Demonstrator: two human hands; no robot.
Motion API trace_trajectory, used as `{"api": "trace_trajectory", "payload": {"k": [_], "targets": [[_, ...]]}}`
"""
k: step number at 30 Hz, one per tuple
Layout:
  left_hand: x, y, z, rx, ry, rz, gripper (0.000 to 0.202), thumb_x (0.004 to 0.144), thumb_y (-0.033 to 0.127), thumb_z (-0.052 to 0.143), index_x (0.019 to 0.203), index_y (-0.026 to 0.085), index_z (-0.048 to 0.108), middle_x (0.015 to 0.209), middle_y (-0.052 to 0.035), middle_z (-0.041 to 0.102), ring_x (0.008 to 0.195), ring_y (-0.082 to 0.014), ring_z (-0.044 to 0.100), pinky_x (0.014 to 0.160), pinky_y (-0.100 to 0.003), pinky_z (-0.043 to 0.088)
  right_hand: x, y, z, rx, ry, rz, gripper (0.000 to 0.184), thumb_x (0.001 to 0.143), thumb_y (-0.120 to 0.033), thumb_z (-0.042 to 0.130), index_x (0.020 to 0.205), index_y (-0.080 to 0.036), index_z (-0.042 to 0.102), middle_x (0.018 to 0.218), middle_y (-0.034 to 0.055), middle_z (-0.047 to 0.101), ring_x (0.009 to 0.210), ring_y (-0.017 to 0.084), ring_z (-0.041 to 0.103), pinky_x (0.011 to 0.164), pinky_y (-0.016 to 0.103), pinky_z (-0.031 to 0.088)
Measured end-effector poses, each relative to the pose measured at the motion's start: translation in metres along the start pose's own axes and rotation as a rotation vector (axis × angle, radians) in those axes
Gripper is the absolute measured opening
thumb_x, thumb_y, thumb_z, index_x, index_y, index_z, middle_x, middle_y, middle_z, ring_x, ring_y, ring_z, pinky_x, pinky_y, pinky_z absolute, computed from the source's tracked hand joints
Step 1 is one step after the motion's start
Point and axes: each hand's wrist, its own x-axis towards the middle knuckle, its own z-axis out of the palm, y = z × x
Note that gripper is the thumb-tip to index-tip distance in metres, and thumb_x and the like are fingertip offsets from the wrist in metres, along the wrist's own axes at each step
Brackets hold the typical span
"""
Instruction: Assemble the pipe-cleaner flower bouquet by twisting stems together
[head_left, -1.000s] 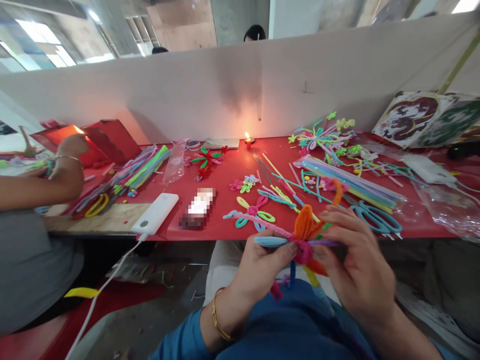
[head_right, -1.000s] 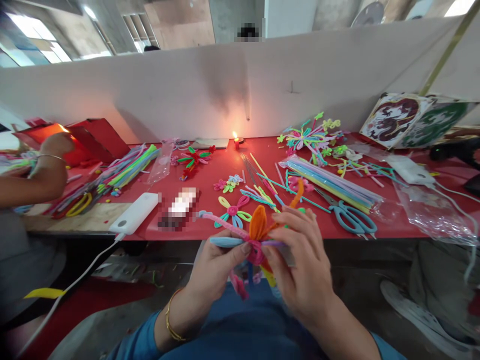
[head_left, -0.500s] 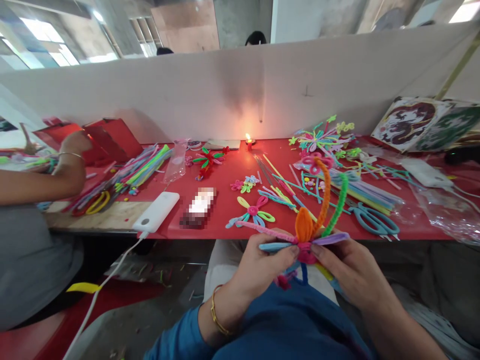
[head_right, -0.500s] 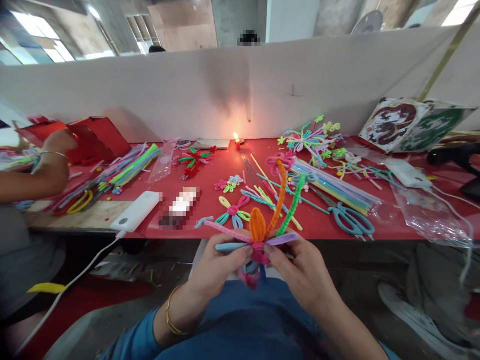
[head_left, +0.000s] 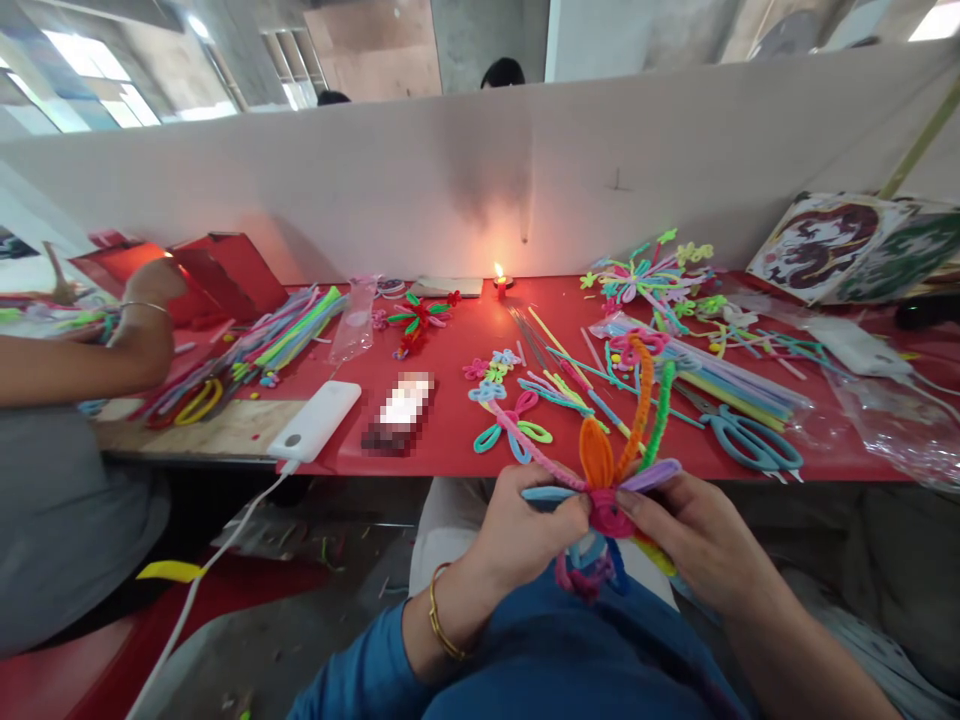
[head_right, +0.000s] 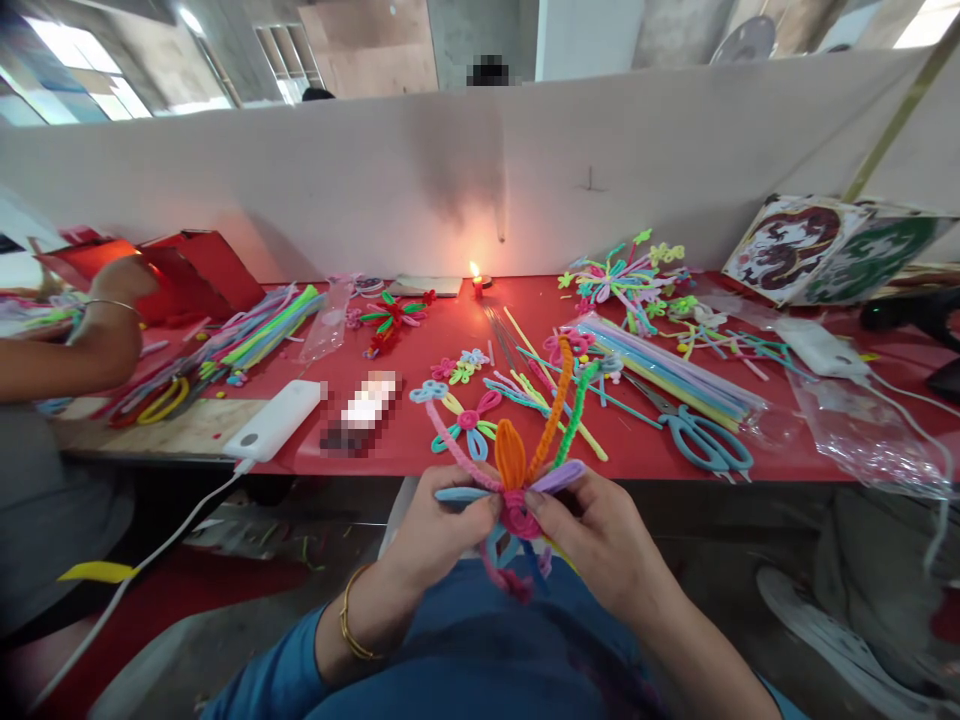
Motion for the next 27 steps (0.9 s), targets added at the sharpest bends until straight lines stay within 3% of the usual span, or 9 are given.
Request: {"api": "trace_trajectory", "payload": {"k": [4,9,14,16,22,24,27], "targets": [[0.001,-0.007,-0.001,-0.176,-0.012,-0.082,0.007,0.055,0.016,0.054,0.049,0.014,0.051,0.044,0.0061,0.035,0.043,-0.0043,0.028,0.041,-0.019,0.022,-0.002,-0.003,0.001,0.076,-0.054,0.083,0.019,0.062,-0.033,0.068,0.067,-0.016,0.062,0.059,0.0001,0.062,0.049,0.012,0.054,0.046,0.022,0.044],[0.002,-0.017,0.0,-0.443,-0.06,-0.203,0.012,0.051,0.021,0.067,0.057,0.013,0.06,0.046,0.0051,0.043,0.043,-0.0047,0.034,0.044,-0.019,0.027,-0.004,-0.004,0.003,0.215,-0.073,0.132,0.023,0.059,-0.036,0.071,0.069,-0.017,0.063,0.06,0.0012,0.064,0.056,0.015,0.059,0.052,0.023,0.047],[0.005,-0.023,0.001,-0.482,-0.107,-0.13,0.016,0.059,0.027,0.069,0.067,0.014,0.063,0.058,0.0015,0.054,0.055,-0.0084,0.048,0.057,-0.022,0.039,0.002,0.004,-0.002,0.217,-0.025,0.104,0.026,0.058,-0.038,0.072,0.07,-0.017,0.063,0.061,0.0018,0.065,0.057,0.016,0.061,0.052,0.025,0.048],[0.006,-0.025,-0.004,-0.424,-0.087,-0.07,0.017,0.064,0.032,0.066,0.069,0.015,0.063,0.064,0.0005,0.056,0.06,-0.0093,0.049,0.062,-0.022,0.04,0.005,0.007,-0.007,0.175,-0.001,0.063,0.026,0.059,-0.039,0.07,0.071,-0.016,0.063,0.066,0.0032,0.067,0.058,0.017,0.061,0.054,0.026,0.049],[0.0,-0.022,-0.027,-0.061,0.251,0.137,0.041,0.077,0.037,0.052,0.044,0.015,0.044,0.044,0.0038,0.041,0.047,-0.007,0.036,0.049,-0.021,0.031,0.006,0.009,-0.017,-0.112,0.151,-0.072,0.024,0.068,-0.039,0.063,0.068,-0.015,0.064,0.065,0.0062,0.068,0.063,0.02,0.062,0.058,0.029,0.049],[-0.003,-0.01,-0.028,0.026,0.259,0.238,0.038,0.079,0.035,0.051,0.046,0.016,0.044,0.046,0.0036,0.04,0.048,-0.0076,0.036,0.049,-0.021,0.031,0.003,0.008,-0.014,-0.17,0.155,-0.091,0.022,0.069,-0.038,0.062,0.069,-0.016,0.064,0.064,0.0054,0.067,0.062,0.02,0.062,0.056,0.028,0.048],[-0.005,0.014,-0.023,0.281,0.181,0.405,0.018,0.077,0.029,0.054,0.064,0.017,0.059,0.062,-0.0008,0.056,0.06,-0.0115,0.049,0.058,-0.023,0.039,-0.002,0.005,-0.008,-0.232,0.112,-0.099,0.017,0.068,-0.034,0.061,0.069,-0.017,0.063,0.062,0.0041,0.067,0.059,0.019,0.061,0.052,0.027,0.047]]}}
